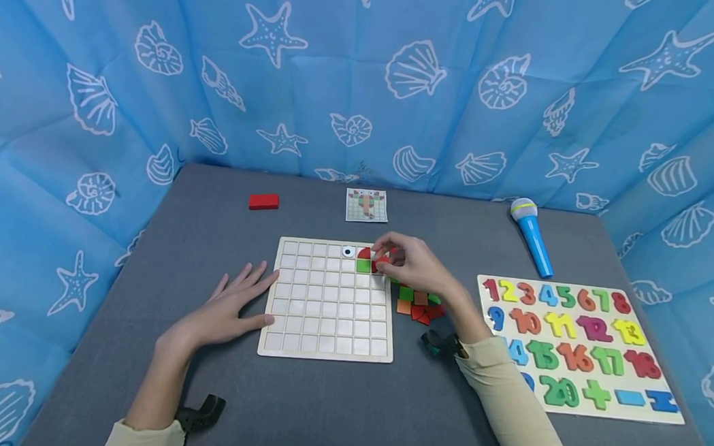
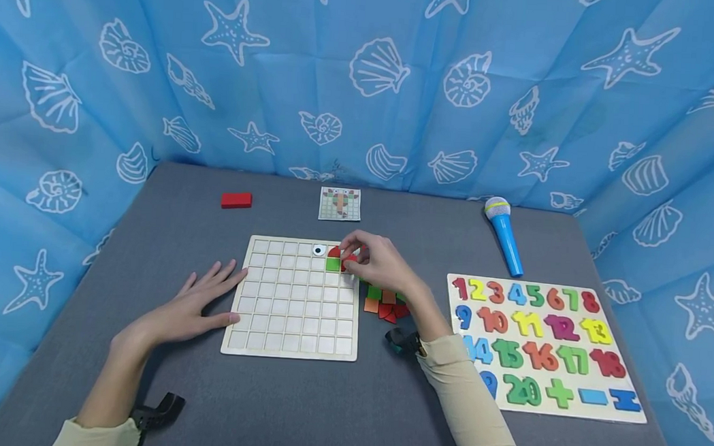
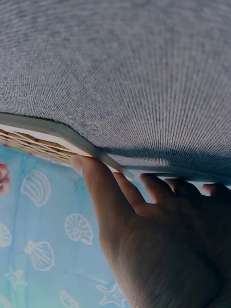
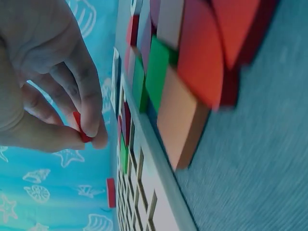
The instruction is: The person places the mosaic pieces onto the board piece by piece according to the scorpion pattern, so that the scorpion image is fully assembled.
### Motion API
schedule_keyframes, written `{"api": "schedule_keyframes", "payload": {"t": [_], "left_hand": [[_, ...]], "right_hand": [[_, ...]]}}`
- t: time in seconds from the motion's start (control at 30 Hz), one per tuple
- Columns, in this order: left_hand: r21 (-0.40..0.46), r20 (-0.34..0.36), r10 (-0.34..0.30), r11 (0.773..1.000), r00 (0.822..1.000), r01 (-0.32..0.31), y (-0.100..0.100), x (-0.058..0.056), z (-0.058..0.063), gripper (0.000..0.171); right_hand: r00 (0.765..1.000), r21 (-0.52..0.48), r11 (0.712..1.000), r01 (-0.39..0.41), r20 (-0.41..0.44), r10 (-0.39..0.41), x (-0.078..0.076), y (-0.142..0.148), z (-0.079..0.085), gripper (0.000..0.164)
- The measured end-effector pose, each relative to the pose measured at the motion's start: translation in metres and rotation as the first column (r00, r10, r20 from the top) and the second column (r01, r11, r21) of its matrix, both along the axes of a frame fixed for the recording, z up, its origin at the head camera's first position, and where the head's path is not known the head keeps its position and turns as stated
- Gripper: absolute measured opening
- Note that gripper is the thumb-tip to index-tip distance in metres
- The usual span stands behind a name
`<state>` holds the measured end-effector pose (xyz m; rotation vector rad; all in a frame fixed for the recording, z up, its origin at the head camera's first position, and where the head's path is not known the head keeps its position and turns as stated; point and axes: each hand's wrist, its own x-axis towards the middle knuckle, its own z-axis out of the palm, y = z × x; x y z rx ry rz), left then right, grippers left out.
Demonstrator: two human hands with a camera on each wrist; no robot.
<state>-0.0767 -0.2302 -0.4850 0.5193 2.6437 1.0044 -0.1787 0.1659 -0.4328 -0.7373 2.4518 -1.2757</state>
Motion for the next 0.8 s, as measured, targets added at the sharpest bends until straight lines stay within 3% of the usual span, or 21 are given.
{"api": "schedule_keyframes", "payload": {"t": [0.23, 0.5, 0.8], "left_hand": [[-0.009, 0.011, 0.000, 1.000, 1.000, 0.000, 0.000, 0.000, 0.001, 0.087], [-0.081, 0.092, 0.025, 0.997, 0.995, -0.018, 0.010, 0.004, 0.027, 0.087], [0.015, 0.017, 0.002, 1.000, 1.000, -0.002, 0.002, 0.003, 0.009, 0.087]], "right_hand": [[0.999, -0.013, 1.000, -0.006, 0.037, 0.007, -0.005, -0.020, -0.004, 0.032], [0.999, 0.016, 0.999, 0.035, 0.020, -0.036, -0.010, -0.037, -0.004, 0.031], [1.000, 0.055, 0.998, -0.007, -0.022, 0.008, -0.014, -0.044, -0.004, 0.011]]}}
